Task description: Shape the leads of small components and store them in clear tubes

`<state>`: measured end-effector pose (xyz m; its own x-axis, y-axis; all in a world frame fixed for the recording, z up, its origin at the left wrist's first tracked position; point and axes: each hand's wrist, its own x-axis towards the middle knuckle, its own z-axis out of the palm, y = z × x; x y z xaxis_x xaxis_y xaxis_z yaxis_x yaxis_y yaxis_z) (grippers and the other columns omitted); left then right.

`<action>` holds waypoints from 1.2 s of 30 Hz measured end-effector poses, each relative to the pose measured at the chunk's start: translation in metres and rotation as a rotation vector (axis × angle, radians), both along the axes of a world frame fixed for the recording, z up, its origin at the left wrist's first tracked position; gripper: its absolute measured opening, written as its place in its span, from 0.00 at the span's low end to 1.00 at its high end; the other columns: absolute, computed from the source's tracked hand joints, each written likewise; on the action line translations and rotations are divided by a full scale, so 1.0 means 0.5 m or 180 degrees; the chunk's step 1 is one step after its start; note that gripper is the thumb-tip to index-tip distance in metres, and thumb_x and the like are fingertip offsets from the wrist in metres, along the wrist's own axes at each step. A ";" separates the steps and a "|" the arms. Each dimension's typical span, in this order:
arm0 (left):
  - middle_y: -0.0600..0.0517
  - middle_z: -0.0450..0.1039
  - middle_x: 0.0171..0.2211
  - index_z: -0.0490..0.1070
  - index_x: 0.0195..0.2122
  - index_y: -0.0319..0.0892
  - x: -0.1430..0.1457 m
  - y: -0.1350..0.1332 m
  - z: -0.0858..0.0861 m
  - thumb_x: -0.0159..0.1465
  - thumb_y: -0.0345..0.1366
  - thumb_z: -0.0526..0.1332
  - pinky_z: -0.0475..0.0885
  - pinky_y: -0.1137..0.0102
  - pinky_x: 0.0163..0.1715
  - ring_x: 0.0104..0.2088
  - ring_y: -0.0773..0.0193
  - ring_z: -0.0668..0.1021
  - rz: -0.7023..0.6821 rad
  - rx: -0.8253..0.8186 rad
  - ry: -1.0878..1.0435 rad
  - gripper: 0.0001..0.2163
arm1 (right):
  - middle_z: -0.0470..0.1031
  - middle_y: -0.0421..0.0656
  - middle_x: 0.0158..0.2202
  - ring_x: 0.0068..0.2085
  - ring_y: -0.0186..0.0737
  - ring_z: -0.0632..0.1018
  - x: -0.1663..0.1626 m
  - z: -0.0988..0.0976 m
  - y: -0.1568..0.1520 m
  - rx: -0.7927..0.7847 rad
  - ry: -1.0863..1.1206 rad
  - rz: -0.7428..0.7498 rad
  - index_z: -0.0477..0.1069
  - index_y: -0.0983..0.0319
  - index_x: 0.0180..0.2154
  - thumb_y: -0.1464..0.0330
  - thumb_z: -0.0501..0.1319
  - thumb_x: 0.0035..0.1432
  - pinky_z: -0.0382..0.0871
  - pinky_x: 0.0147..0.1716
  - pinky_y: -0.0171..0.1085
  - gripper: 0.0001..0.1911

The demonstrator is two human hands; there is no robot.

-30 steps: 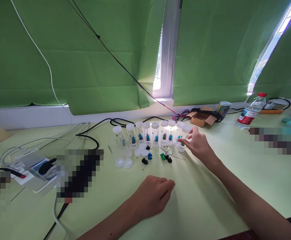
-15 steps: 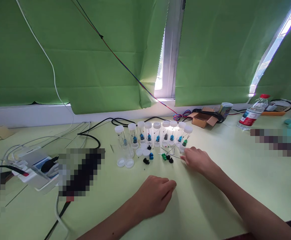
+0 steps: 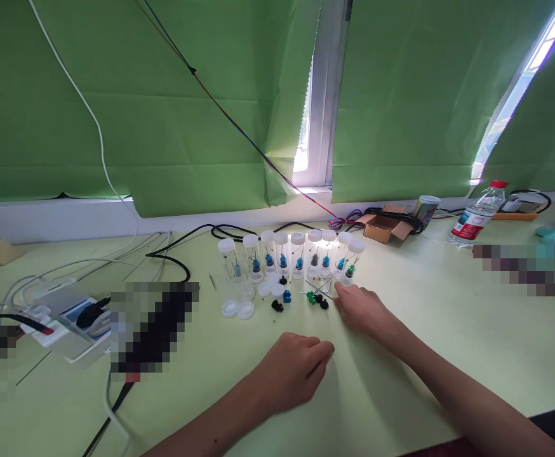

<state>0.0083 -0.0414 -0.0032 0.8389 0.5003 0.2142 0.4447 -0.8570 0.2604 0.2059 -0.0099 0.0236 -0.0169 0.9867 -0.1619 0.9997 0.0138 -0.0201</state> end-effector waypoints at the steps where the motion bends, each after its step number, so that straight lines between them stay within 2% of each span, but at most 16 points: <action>1: 0.57 0.56 0.21 0.53 0.28 0.44 0.000 0.000 0.000 0.64 0.29 0.48 0.51 0.70 0.24 0.20 0.68 0.56 -0.0002 0.0003 -0.0003 0.08 | 0.75 0.50 0.35 0.36 0.50 0.80 -0.002 -0.001 0.000 0.0030 0.0027 0.0013 0.65 0.62 0.42 0.70 0.47 0.67 0.60 0.25 0.37 0.09; 10: 0.57 0.55 0.21 0.52 0.27 0.43 0.000 -0.003 0.003 0.64 0.28 0.48 0.51 0.70 0.23 0.20 0.68 0.56 -0.0018 -0.0008 -0.0033 0.08 | 0.76 0.50 0.34 0.35 0.48 0.78 -0.022 -0.030 0.009 0.0510 0.0501 0.0167 0.65 0.62 0.37 0.68 0.50 0.68 0.55 0.24 0.37 0.08; 15: 0.57 0.56 0.21 0.52 0.27 0.43 0.000 -0.004 0.004 0.64 0.28 0.48 0.51 0.70 0.23 0.20 0.69 0.56 -0.0018 0.0007 -0.0021 0.08 | 0.76 0.48 0.33 0.33 0.45 0.77 -0.031 -0.039 0.007 0.0708 0.0820 0.0346 0.66 0.61 0.37 0.69 0.48 0.69 0.56 0.25 0.36 0.10; 19: 0.57 0.57 0.21 0.52 0.27 0.43 0.000 -0.003 0.004 0.63 0.28 0.48 0.51 0.70 0.23 0.20 0.69 0.57 0.0007 0.0052 -0.0021 0.08 | 0.75 0.49 0.39 0.35 0.43 0.77 -0.034 -0.037 0.002 0.1034 0.0882 0.0259 0.68 0.61 0.40 0.69 0.47 0.69 0.60 0.27 0.37 0.12; 24: 0.56 0.59 0.21 0.54 0.28 0.43 -0.001 -0.002 -0.002 0.63 0.28 0.48 0.51 0.70 0.23 0.20 0.69 0.59 -0.0018 0.0138 -0.0031 0.07 | 0.72 0.50 0.52 0.48 0.47 0.74 -0.032 -0.041 0.003 0.1439 0.1039 0.0406 0.65 0.61 0.54 0.70 0.50 0.67 0.66 0.36 0.38 0.16; 28: 0.56 0.62 0.21 0.57 0.28 0.43 -0.003 -0.002 -0.008 0.63 0.27 0.49 0.52 0.70 0.23 0.20 0.69 0.62 -0.0025 0.0207 -0.0059 0.07 | 0.72 0.50 0.52 0.53 0.48 0.70 -0.031 -0.049 0.009 0.1478 0.1305 0.0557 0.64 0.63 0.55 0.70 0.50 0.67 0.66 0.47 0.41 0.17; 36: 0.56 0.63 0.22 0.57 0.28 0.43 -0.003 -0.001 -0.008 0.61 0.27 0.51 0.53 0.70 0.23 0.20 0.69 0.64 -0.0029 0.0225 -0.0046 0.06 | 0.68 0.53 0.58 0.58 0.47 0.69 -0.033 -0.069 0.015 0.1194 0.1769 0.0687 0.62 0.64 0.56 0.65 0.47 0.70 0.62 0.56 0.45 0.18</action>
